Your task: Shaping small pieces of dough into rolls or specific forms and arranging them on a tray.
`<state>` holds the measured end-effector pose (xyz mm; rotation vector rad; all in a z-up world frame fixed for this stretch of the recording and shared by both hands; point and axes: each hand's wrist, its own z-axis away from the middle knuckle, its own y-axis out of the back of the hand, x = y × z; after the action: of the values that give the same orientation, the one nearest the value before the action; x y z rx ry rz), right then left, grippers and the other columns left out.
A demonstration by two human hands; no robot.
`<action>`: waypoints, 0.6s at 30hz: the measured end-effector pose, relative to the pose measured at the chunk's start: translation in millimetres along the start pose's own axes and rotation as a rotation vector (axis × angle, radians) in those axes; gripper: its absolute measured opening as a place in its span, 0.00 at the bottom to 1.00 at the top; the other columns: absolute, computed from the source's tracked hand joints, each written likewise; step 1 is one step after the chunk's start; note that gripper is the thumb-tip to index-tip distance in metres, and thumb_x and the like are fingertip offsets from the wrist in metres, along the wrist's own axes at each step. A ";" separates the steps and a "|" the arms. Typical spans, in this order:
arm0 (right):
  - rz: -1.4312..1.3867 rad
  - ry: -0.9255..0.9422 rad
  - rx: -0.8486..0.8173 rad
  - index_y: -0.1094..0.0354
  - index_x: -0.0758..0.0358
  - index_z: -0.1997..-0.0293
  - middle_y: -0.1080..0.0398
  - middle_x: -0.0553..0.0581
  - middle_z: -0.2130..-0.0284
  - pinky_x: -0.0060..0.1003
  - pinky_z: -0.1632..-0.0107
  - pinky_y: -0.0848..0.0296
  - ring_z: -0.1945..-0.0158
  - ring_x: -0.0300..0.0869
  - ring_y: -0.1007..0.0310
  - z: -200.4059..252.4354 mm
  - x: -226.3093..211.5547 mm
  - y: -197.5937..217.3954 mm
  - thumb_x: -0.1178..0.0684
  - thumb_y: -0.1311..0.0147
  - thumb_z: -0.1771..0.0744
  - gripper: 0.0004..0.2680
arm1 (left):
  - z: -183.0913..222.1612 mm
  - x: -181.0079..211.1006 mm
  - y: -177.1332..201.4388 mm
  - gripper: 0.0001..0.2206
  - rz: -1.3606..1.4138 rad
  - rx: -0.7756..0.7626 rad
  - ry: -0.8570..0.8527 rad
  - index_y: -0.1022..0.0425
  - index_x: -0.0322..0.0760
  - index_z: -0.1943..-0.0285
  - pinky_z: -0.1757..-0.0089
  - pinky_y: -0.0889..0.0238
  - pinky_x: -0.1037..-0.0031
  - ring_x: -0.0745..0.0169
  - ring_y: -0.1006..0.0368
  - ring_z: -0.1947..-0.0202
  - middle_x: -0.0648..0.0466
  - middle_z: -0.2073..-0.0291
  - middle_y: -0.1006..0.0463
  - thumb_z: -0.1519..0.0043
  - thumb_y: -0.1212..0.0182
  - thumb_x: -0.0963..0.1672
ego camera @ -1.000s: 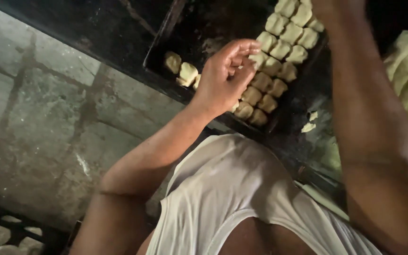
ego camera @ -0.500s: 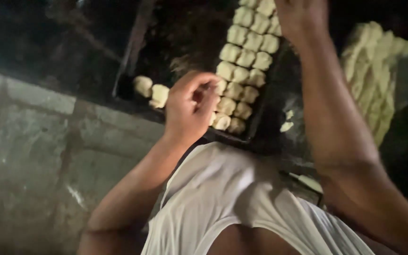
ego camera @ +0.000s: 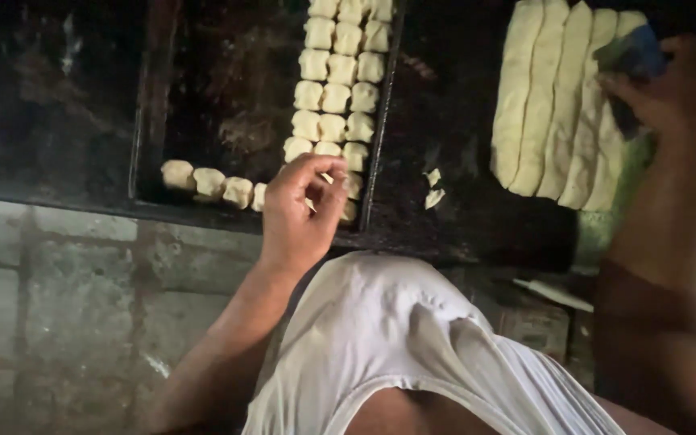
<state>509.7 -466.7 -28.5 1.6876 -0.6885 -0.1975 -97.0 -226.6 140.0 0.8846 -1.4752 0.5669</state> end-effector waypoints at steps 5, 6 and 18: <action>-0.290 -0.241 -0.201 0.33 0.66 0.44 0.27 0.70 0.61 0.55 0.58 0.26 0.59 0.58 0.24 -4.9 29.1 1.7 0.44 0.41 0.28 0.15 | 6.1 7.5 -31.0 0.06 -0.012 -0.030 -0.005 0.23 0.32 0.49 0.71 0.40 0.83 0.78 0.32 0.73 0.57 0.64 0.23 0.33 0.37 0.39; -0.431 -0.225 -0.262 0.30 0.65 0.51 0.29 0.67 0.64 0.50 0.56 0.29 0.61 0.55 0.25 -4.3 37.8 2.5 0.45 0.49 0.27 0.12 | 9.1 6.7 -39.3 0.06 0.006 -0.035 0.014 0.23 0.32 0.49 0.71 0.40 0.83 0.78 0.32 0.73 0.58 0.64 0.22 0.33 0.38 0.40; -0.640 0.276 0.219 0.35 0.68 0.38 0.27 0.67 0.48 0.50 0.46 0.25 0.44 0.60 0.25 -20.7 -12.6 34.6 0.56 0.39 0.28 0.14 | 8.9 -1.5 -183.1 0.08 -0.191 -0.307 -0.125 0.22 0.35 0.53 0.66 0.30 0.71 0.62 0.24 0.72 0.52 0.65 0.21 0.38 0.33 0.42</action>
<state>498.1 -445.4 6.0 2.0581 0.0557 -0.3378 43.4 -340.2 108.5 0.8170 -1.5194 0.1400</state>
